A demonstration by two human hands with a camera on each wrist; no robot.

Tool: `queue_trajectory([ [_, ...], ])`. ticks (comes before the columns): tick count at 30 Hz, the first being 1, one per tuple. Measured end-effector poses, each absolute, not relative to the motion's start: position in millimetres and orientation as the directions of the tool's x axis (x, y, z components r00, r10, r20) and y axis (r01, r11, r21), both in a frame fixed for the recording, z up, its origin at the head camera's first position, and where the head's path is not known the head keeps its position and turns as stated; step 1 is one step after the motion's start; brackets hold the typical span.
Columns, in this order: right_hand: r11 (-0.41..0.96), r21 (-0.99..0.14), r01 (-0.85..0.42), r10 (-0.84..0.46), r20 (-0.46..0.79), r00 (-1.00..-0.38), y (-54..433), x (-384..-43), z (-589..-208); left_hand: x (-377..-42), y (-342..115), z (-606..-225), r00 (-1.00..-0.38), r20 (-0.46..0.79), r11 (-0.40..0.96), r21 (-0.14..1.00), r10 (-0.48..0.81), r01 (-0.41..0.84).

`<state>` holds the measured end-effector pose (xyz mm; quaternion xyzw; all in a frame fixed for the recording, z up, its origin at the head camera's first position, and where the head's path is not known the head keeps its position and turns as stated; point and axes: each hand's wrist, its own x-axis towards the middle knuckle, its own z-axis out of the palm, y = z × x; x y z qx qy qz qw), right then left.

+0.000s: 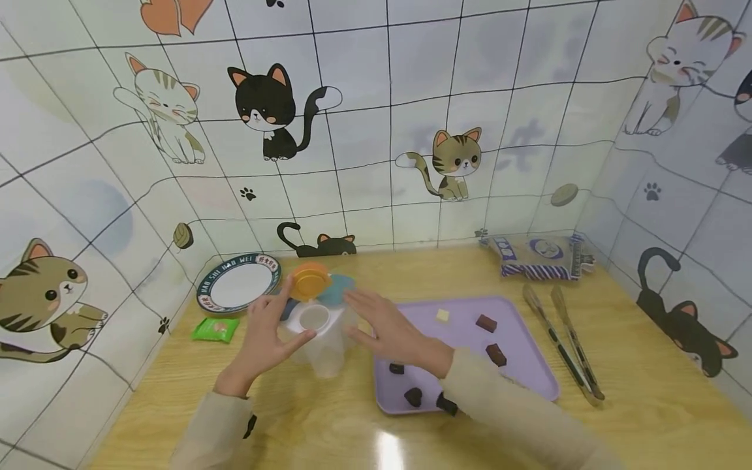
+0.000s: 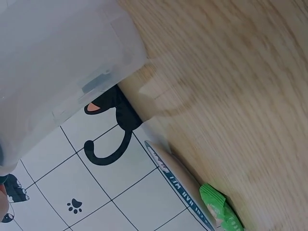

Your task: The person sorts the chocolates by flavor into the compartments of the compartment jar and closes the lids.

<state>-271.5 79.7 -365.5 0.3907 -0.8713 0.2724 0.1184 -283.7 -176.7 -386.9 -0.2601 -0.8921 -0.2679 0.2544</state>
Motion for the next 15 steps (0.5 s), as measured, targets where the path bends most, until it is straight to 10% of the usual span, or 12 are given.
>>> queue_trajectory([
  [7, 0.711, -0.145, -0.688, -0.657, 0.212, -0.724, 187, -217, -387, -281, -176, -387, -0.781, 0.550, 0.739, 0.386, 0.296, 0.552],
  [15, 0.981, -0.116, -0.153, -0.132, 0.174, -0.976, 336, -221, -394, -281, -177, -390, -0.739, 0.607, 0.717, 0.372, 0.292, 0.589],
])
